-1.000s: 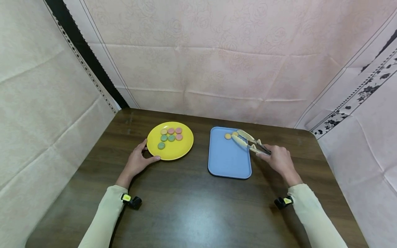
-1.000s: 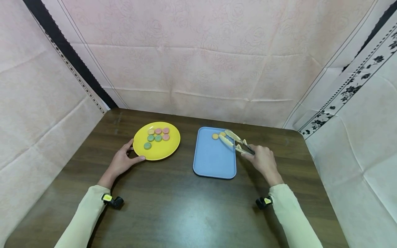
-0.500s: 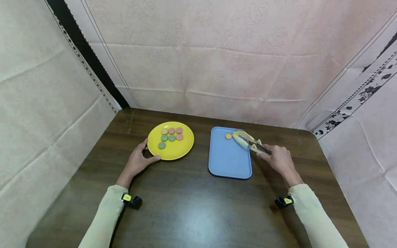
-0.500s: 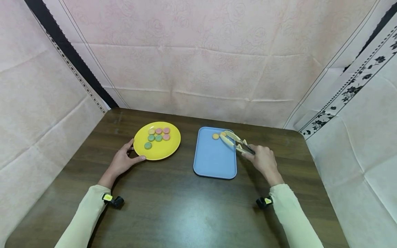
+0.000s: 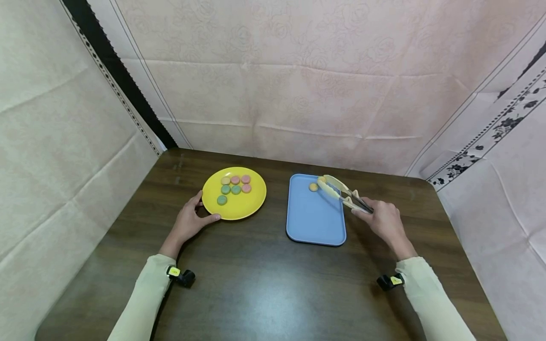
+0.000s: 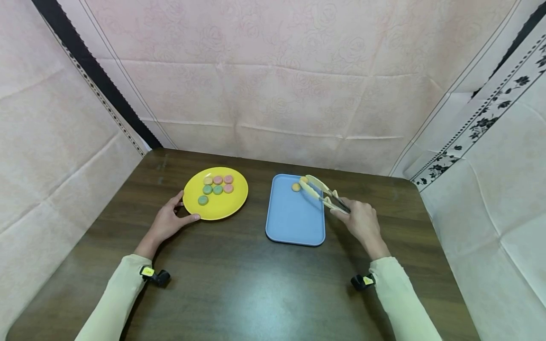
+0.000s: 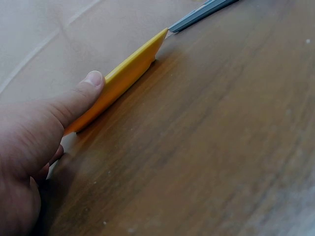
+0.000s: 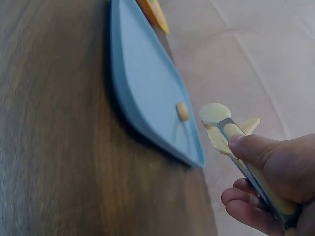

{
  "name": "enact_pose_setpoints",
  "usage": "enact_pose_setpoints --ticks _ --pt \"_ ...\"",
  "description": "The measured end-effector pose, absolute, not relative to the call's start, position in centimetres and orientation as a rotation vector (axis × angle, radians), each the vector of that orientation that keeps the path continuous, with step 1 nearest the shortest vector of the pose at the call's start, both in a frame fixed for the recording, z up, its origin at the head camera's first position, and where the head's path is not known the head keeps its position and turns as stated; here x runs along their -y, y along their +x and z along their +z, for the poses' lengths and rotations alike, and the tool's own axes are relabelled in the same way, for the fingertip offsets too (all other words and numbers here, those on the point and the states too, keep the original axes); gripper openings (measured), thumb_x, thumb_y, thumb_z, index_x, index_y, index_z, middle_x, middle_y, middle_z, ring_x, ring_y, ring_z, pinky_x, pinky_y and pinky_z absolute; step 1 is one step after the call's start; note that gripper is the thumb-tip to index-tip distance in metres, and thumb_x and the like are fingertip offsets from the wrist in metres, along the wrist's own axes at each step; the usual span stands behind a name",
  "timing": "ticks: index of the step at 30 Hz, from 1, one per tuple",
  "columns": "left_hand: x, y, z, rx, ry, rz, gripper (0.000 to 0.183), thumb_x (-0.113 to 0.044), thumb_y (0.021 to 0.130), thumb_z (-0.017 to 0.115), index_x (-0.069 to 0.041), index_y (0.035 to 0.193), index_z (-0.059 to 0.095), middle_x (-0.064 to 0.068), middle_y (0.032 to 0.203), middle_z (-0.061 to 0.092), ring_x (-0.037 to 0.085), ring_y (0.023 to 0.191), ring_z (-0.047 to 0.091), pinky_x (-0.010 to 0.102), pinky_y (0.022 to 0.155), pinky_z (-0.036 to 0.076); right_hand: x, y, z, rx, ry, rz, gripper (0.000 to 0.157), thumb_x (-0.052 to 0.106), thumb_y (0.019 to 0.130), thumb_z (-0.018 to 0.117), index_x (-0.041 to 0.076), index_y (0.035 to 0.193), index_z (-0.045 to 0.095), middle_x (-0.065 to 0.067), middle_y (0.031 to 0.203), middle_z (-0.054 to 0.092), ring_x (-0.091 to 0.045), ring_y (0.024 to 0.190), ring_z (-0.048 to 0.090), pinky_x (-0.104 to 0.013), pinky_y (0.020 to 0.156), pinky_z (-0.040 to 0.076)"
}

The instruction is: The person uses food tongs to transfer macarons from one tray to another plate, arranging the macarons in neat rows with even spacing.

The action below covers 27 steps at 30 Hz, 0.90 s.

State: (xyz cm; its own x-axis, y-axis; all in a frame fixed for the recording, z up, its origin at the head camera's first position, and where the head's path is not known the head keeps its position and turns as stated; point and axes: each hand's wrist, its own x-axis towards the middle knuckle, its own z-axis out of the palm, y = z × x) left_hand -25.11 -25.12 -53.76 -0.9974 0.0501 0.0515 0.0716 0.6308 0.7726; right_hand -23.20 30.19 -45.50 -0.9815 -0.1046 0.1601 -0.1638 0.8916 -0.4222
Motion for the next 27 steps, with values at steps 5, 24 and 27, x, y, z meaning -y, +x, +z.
enact_pose_setpoints --ticks 5,24,27 --pt "25.1 -25.1 -53.7 2.814 -0.103 -1.336 0.12 -0.059 0.079 0.082 0.0 0.162 0.019 0.026 0.145 0.051 0.041 0.137 0.044 0.06 0.114 0.033 -29.0 -23.0 -44.5 2.878 0.257 0.667 0.053 0.039 0.095 0.075 0.001 0.131 0.068 -0.008 0.08 0.066 -0.023 0.066 0.051 -0.033 0.054 0.037" --pt "25.0 -25.1 -53.7 2.812 -0.091 -1.366 0.121 -0.061 0.078 0.082 -0.002 0.163 0.019 0.024 0.15 0.047 0.04 0.14 0.042 0.06 0.115 0.032 -21.5 -23.3 -43.2 2.835 0.479 0.775 0.058 0.037 0.09 0.08 0.001 0.133 0.067 -0.021 0.106 0.075 -0.02 0.066 0.051 -0.03 0.052 0.038" --pt "25.0 -25.0 -53.7 2.814 -0.093 -1.368 0.121 -0.061 0.079 0.082 -0.002 0.163 0.019 0.024 0.149 0.048 0.04 0.14 0.041 0.06 0.116 0.032 -20.4 -23.5 -43.5 2.831 0.527 0.786 0.056 0.036 0.09 0.08 0.002 0.133 0.067 -0.018 0.102 0.076 -0.017 0.058 0.043 -0.029 0.049 0.034"
